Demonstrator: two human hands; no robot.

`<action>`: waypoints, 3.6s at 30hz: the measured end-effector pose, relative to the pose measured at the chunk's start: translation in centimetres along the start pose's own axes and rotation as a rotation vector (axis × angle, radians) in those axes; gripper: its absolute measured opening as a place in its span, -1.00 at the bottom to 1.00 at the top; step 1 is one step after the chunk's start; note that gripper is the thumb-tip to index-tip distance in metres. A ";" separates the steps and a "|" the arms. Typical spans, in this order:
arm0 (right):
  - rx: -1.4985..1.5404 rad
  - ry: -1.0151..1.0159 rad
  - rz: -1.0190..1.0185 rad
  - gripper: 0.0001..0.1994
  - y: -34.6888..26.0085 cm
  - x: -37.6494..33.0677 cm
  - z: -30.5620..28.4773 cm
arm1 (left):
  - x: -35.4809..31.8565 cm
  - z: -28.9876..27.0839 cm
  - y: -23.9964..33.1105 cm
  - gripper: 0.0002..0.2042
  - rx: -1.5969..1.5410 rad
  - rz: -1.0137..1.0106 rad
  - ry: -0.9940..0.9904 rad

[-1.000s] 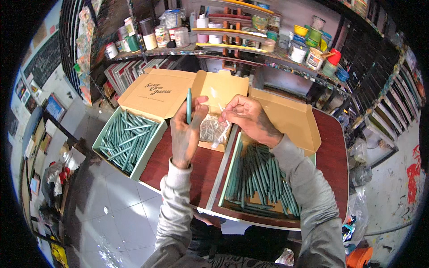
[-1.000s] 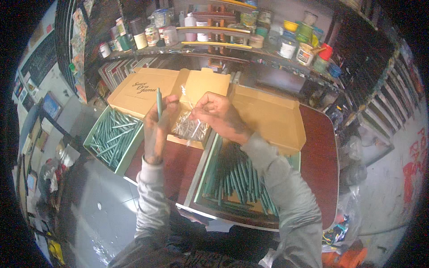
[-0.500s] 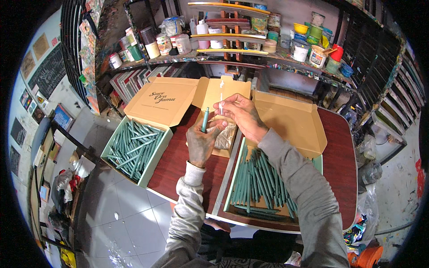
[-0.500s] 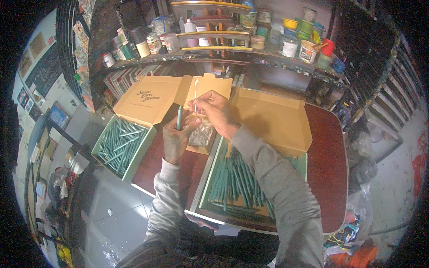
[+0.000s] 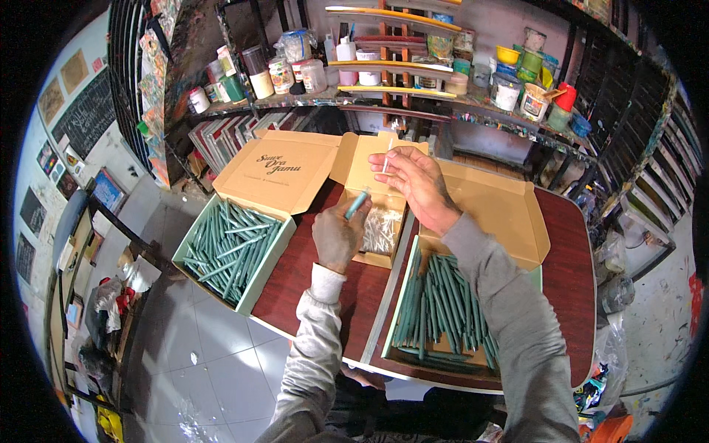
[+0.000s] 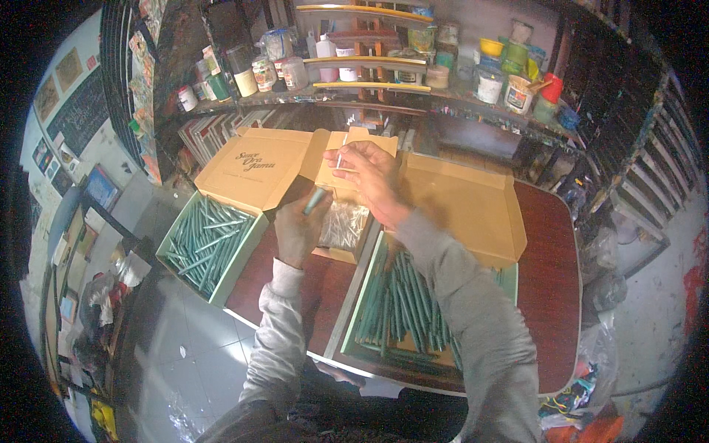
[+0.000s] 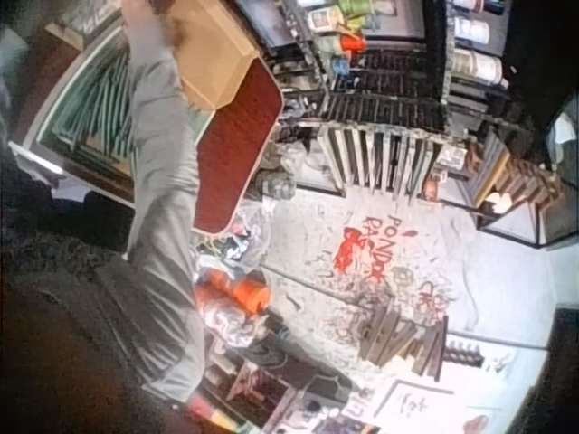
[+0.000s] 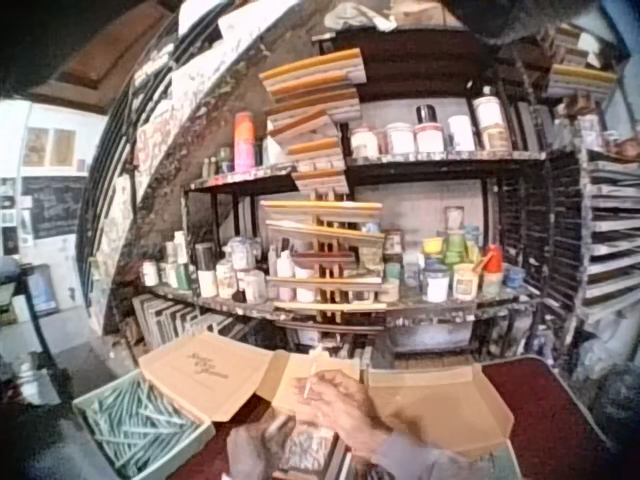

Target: The person puts white plastic tips and caps into green tubes by hand, then places the assembled pens into a cardboard box on a table.

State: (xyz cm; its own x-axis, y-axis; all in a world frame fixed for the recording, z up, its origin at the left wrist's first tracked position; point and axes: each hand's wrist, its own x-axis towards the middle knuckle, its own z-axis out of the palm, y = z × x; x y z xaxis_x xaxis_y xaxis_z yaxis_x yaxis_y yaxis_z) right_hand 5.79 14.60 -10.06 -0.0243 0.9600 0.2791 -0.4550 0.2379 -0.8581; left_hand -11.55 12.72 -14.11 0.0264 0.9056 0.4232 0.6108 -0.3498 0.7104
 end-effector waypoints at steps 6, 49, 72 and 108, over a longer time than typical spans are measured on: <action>-0.109 -0.047 -0.075 -0.84 -3.7 -2.7 1.3 | 1.0 -0.1 0.2 -0.71 -0.264 0.040 0.111; -1.296 0.470 -0.891 -0.82 -16.0 -16.4 -5.0 | -3.4 3.7 21.9 -0.73 -0.930 0.324 -0.349; -0.999 0.335 -0.612 -0.92 -16.7 -17.4 -6.3 | -2.8 3.6 21.4 -0.76 -0.849 0.249 -0.474; -0.378 0.000 -0.159 -0.79 -18.3 -17.1 -8.5 | -2.0 1.5 20.4 -0.78 -0.458 0.660 -0.369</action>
State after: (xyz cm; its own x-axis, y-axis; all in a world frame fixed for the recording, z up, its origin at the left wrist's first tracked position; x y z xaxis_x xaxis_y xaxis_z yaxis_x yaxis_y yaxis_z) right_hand 22.10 -4.91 -2.85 0.0200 0.9069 0.4209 -0.0942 0.4208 -0.9022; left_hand 1.99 4.17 -1.29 0.5637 0.4770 0.6744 0.0061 -0.8188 0.5741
